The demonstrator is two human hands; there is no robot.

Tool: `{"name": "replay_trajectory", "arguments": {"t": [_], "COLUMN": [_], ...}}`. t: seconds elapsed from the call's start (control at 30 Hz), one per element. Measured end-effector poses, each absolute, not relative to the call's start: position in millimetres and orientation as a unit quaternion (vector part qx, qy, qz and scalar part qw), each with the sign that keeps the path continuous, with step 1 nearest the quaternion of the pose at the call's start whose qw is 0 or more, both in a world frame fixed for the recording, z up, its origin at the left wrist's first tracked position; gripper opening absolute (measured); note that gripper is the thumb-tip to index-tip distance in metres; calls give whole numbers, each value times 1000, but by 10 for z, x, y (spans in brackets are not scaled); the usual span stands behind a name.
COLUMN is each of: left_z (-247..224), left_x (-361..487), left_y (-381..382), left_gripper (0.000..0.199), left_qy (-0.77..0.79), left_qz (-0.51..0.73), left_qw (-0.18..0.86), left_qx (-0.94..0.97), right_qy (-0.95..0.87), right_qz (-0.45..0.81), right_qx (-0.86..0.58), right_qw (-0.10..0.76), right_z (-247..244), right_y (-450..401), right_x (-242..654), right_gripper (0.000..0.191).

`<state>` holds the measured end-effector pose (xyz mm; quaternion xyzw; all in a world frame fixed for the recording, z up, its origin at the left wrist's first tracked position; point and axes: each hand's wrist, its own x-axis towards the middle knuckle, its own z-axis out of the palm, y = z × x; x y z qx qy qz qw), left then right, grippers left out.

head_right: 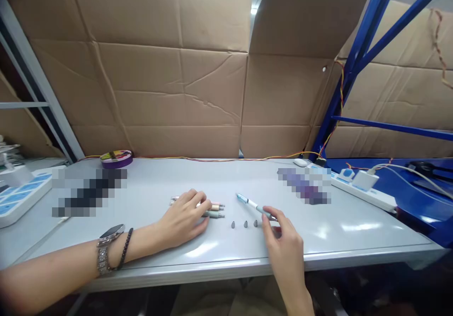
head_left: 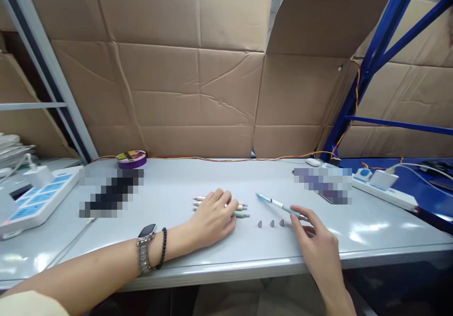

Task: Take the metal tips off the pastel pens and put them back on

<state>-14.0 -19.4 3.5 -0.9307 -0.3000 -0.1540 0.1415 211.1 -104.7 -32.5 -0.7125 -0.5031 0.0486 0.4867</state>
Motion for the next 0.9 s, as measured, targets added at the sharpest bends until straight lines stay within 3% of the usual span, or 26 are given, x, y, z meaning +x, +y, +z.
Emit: {"name": "replay_trajectory", "arguments": {"t": [0.17, 0.33, 0.63, 0.9], "left_z": [12, 2, 40, 22], "left_x": [-157, -158, -155, -172], "left_y": [-157, -139, -178, -178], "left_gripper": [11, 13, 12, 23], "left_qy": [-321, -307, -250, -272], "left_qz": [-134, -125, -152, -101], "left_qw": [179, 164, -5, -36], "left_qx": [-920, -929, -956, -956], "right_qy": [-531, -558, -617, -617], "right_qz": [26, -5, -65, -52], "right_qx": [-737, -718, -675, -661], "right_qw": [418, 417, 400, 425], "right_z": [-392, -400, -464, -431], "right_y": [-997, -979, -967, -974], "right_x": [2170, 2163, 2206, 2175], "right_gripper": [28, 31, 28, 25]}}
